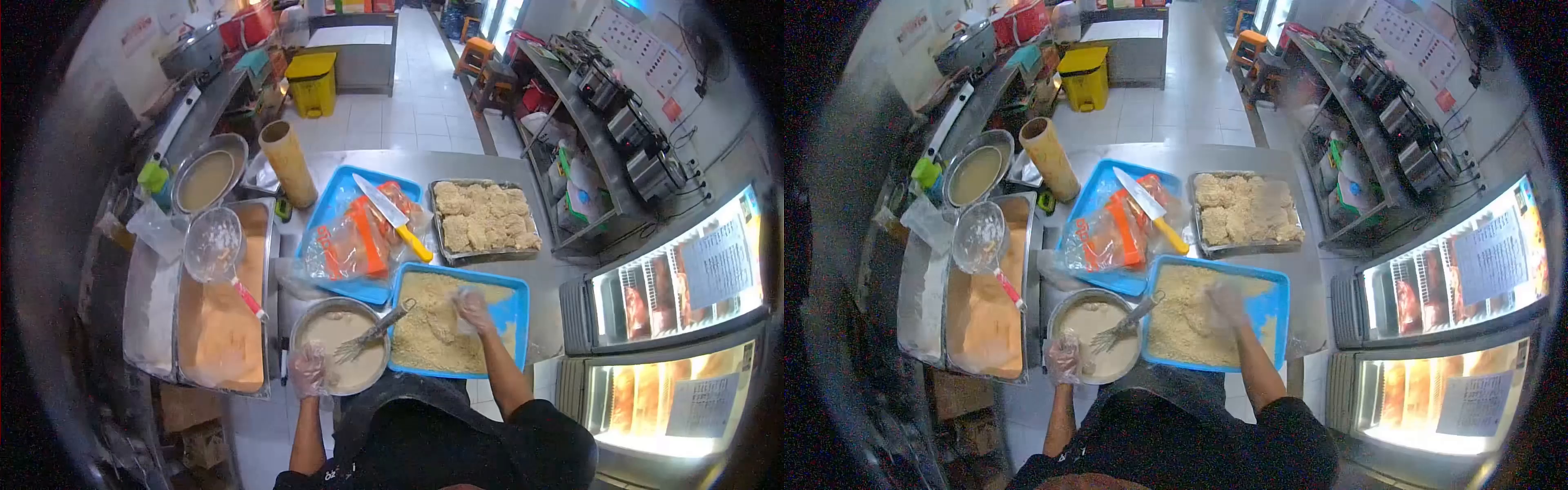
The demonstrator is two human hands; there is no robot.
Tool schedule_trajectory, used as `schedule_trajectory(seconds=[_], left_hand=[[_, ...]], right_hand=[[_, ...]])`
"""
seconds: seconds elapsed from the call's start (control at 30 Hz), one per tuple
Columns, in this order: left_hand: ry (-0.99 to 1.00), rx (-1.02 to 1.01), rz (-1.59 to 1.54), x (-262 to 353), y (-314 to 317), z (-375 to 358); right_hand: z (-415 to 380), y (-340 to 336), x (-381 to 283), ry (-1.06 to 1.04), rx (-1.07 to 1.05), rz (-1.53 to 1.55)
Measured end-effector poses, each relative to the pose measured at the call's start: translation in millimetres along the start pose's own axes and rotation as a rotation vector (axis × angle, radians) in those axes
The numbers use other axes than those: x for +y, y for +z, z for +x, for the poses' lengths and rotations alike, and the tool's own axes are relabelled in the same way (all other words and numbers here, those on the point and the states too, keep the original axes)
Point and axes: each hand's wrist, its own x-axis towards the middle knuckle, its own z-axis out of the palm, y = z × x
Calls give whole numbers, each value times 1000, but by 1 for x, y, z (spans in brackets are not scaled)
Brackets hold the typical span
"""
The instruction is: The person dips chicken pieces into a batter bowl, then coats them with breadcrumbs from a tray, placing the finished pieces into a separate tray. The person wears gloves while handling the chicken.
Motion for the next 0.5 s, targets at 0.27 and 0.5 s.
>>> schedule_trajectory(seconds=[0.27,0.5], left_hand=[[148,105,141,4,-1,-6],[108,35,59,20,-12,-7]], right_hand=[[11,90,-29,-291,603,-538],[-20,53,-62,-387,553,-453]])
